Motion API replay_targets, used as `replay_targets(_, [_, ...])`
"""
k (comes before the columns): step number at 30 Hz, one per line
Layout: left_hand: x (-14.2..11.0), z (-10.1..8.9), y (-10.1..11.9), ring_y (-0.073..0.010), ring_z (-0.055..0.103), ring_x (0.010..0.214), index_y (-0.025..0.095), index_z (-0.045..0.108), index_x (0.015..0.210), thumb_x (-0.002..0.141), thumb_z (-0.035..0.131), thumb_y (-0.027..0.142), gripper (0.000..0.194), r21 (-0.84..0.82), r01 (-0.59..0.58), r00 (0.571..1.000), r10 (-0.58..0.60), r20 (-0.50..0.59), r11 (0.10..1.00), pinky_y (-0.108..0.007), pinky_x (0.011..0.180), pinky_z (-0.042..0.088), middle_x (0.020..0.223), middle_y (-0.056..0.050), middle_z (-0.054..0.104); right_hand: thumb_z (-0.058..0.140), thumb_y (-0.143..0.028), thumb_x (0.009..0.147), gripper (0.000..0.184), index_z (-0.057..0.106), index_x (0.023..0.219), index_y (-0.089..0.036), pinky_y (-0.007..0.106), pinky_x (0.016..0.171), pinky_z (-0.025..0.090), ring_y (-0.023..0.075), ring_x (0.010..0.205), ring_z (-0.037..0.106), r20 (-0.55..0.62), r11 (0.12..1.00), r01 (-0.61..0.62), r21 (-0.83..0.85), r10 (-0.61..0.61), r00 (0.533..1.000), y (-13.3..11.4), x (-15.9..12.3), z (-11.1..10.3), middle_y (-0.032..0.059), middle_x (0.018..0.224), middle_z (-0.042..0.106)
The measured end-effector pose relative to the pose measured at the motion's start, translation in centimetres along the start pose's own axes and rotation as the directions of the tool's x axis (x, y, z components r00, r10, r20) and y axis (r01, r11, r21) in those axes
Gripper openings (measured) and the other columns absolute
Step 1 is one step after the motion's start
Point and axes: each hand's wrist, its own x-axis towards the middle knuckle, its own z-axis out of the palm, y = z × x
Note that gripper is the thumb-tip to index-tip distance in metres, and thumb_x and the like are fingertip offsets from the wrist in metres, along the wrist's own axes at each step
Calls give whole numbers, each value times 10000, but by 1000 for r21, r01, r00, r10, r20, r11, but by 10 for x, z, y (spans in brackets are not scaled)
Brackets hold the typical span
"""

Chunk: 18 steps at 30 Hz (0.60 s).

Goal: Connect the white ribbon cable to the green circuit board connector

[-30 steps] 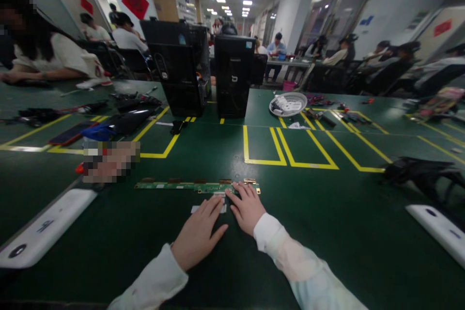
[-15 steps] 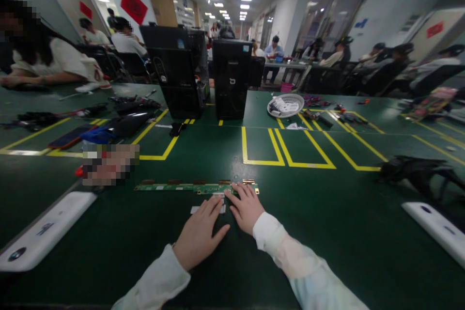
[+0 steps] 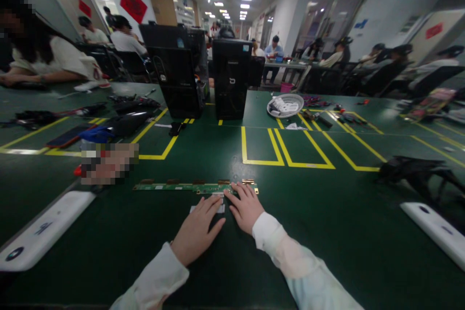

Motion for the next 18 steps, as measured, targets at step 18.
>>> replay_targets(18, [-83,-51,-104,-260,462,1308,218,496,1347,947,370,416,463,132,220,975,-216,-50,966,-514,1076,379,1429,-88,494,397,-225,932,430,517,1345,-209,553,1119,255,275,1410,231,-71,992,119,52,-115,991,-3,0,-6,123,1450,409])
